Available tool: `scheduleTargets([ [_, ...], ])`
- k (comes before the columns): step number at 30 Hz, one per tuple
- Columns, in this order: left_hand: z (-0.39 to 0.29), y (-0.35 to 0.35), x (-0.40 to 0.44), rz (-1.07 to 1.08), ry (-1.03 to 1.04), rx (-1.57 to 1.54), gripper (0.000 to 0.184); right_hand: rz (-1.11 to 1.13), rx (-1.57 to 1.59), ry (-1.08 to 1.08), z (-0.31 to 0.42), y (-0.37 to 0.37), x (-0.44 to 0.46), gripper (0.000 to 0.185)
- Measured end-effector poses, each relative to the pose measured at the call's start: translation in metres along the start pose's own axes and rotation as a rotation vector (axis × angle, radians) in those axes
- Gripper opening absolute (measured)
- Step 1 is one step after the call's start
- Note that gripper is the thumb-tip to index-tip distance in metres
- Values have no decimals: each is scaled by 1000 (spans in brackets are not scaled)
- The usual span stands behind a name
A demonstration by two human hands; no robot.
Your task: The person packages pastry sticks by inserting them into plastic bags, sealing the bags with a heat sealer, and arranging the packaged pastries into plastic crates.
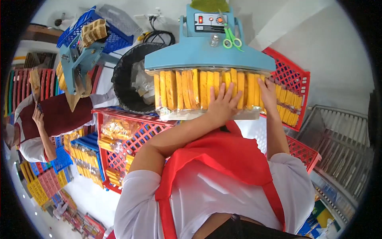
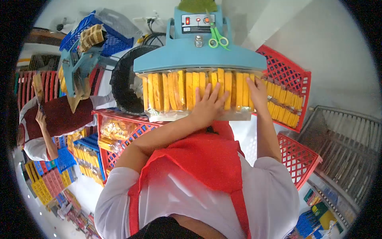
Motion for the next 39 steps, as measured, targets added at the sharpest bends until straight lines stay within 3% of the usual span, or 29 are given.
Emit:
scheduleTargets([
  [6,18,-23,-3,53,96,-301,63,-283,206,-110,15,-37,11,23],
  [10,43,-51,-20,-146,113,-473,28,-321,160,-196,79,-19,37,24],
  [11,50,-66,-30,-282,97,-524,15,-249,180,-310,97,-1,42,23],
  [14,77,-77,-76,-430,1,-568,11,-5,205,-371,117,61,52,22],
  [16,94,-82,-120,-548,-151,-623,8,179,333,-375,121,101,53,21],
  [18,109,-73,-172,-641,-381,-533,7,321,215,-396,130,133,43,17],
  [20,119,-54,-223,-773,-476,-478,10,433,154,-450,147,158,30,17],
  [22,131,-21,-276,-734,-842,-458,17,473,37,-437,155,177,24,17],
  [23,131,-10,-294,-757,-869,-453,17,504,36,-454,161,186,21,17],
  [25,135,26,-336,-691,-1171,-470,22,556,67,-446,169,204,12,18],
  [26,135,48,-353,-714,-1203,-473,22,593,61,-460,174,213,5,18],
  [29,142,134,-395,-499,-1435,-537,22,693,44,-510,190,234,-12,18],
  [32,137,214,-437,-490,-1626,-727,22,757,-140,-584,201,251,-21,18],
  [35,119,245,-473,-568,-1906,-870,28,838,-180,-576,206,267,-36,18],
  [39,119,275,-496,-582,-1992,-968,31,877,-389,-748,219,293,-58,16],
])
Point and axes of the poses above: each hand's wrist, its own x-axis towards the middle knuckle, its own y-axis out of the palm, z = x × y, the point moved 6 cm from there along x, towards the middle knuckle, and after that the axes turned 5 degrees about z, right-handed, at the moved point
